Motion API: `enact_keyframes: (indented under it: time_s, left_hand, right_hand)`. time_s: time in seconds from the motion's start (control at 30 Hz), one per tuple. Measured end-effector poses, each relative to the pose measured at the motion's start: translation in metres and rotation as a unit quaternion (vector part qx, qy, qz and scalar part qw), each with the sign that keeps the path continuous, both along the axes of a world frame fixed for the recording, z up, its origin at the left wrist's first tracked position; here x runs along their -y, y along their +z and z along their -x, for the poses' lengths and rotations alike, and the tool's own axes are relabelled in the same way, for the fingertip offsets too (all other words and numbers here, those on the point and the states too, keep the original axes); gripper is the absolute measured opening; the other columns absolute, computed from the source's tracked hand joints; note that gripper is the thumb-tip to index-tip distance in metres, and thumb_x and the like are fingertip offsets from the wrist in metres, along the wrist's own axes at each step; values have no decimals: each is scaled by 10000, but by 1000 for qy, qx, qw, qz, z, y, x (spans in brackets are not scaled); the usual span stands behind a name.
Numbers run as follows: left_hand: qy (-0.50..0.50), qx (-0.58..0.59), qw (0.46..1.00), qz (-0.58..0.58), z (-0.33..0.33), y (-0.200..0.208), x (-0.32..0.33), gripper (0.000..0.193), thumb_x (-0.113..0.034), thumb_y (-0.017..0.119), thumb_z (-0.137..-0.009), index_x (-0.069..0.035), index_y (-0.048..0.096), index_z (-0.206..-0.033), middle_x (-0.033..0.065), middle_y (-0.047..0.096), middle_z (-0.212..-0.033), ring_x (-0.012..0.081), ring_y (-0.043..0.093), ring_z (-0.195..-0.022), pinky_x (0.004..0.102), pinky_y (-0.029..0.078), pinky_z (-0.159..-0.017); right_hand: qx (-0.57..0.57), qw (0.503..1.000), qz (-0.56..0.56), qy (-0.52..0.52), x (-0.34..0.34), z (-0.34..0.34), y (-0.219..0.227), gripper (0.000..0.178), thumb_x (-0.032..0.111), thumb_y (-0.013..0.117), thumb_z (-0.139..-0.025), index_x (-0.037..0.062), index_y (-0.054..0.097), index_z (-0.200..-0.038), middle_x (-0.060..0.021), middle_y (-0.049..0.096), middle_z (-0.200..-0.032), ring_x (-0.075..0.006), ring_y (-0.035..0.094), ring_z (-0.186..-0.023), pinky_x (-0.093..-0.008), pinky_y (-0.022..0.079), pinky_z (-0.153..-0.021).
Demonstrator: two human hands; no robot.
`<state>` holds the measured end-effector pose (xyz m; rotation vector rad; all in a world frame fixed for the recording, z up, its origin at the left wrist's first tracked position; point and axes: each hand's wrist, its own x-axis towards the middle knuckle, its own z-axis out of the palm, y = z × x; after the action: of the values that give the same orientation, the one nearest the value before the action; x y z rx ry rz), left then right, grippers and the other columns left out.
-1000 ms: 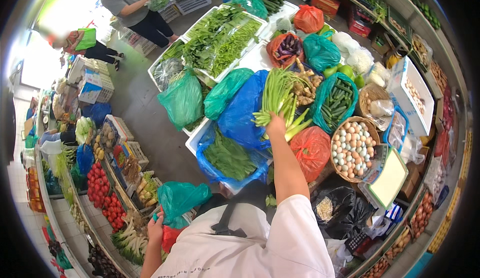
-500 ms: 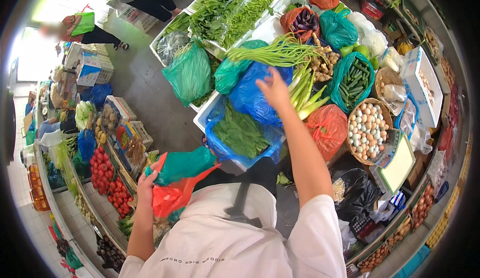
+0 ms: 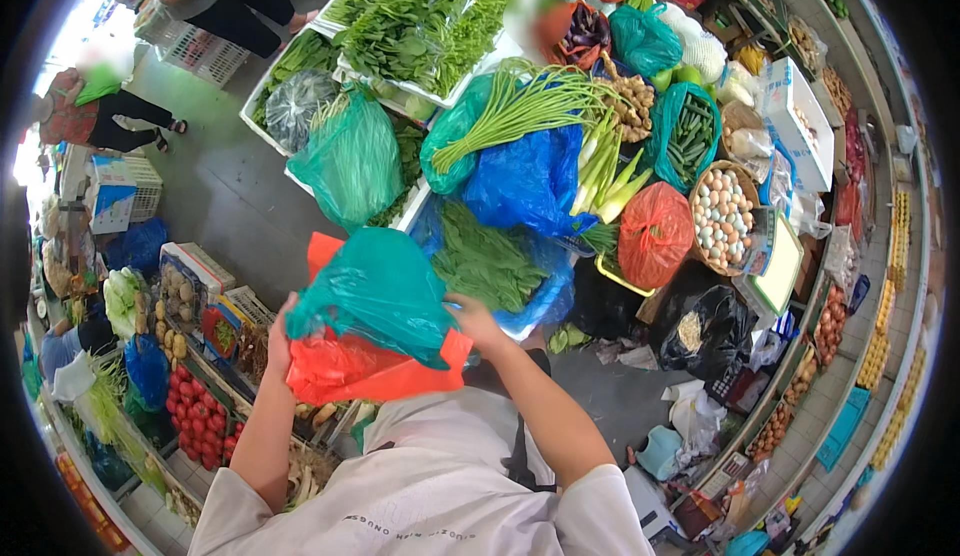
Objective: The person picks up leafy green vegetables from a crate and places them into a blue plastic bag. They continue adding more vegetables to the bag, then tie it closed. The person then picks up a red plastic bag and places it on the counter.
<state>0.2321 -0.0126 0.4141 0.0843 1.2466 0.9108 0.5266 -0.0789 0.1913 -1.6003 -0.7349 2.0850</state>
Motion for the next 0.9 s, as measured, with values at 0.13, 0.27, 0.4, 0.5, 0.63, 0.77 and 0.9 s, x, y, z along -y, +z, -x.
enact_keyframes:
  time_s: [0.13,0.27,0.4,0.5,0.63,0.77,0.9]
  left_hand:
    - [108,-90,990,23,82,-84,18,601,-583,625,-980,-7,659,-1148,71,673,-930,209,670,-821,367,572,-752]
    - [179,-204,962,31,89,-106,21,585,-593,631,-977,-27,648,-1125,54,638,-984,195,644,-896,361,561,-793]
    - [176,-247,952,34,55,-111,71,496,-537,558,-1035,-48,639,-1045,53,581,-1057,181,604,-960,366,534,-883]
    - [-198,-324,925,-15,21,-147,155,431,-325,738,-951,-39,606,-1245,70,601,-1138,166,619,-1042,333,505,-971]
    - [-517,-436,737,-3,-32,-113,177,579,-322,813,-866,-51,605,-1334,170,679,-1220,295,651,-1134,371,492,-1021]
    - [-486,-479,728,-61,-20,-126,128,291,-267,789,-878,-38,701,-1035,159,723,-891,320,719,-825,402,559,-774]
    - [-482,-564,644,-186,13,-209,36,348,-281,817,-857,-21,670,-1035,169,692,-943,364,675,-885,437,532,-811]
  right_hand:
    - [172,982,-24,-73,35,-33,-5,383,305,674,-1008,-10,707,-1225,-92,738,-1119,-164,657,-1000,-310,502,-911]
    - [378,923,74,-27,147,-141,-69,603,540,614,-979,-34,736,-1115,-240,736,-1013,-348,721,-988,-420,521,-862]
    - [237,951,174,-91,202,-174,-58,642,518,635,-968,-86,707,-1172,-249,735,-1032,-256,710,-963,-398,534,-867]
    - [187,970,153,-24,232,-177,-52,600,437,668,-936,-85,682,-1230,-245,730,-1084,-232,698,-979,-373,539,-876]
    - [166,969,162,80,247,-177,-56,533,358,688,-888,-37,690,-1245,-218,739,-1094,-246,707,-976,-370,543,-868]
    - [186,969,157,33,264,-166,-54,492,376,695,-887,0,715,-1204,-185,757,-1025,-262,716,-932,-382,542,-844]
    - [261,946,149,-119,323,-140,-62,365,275,701,-917,-11,725,-1143,-166,760,-975,-246,713,-897,-376,539,-828]
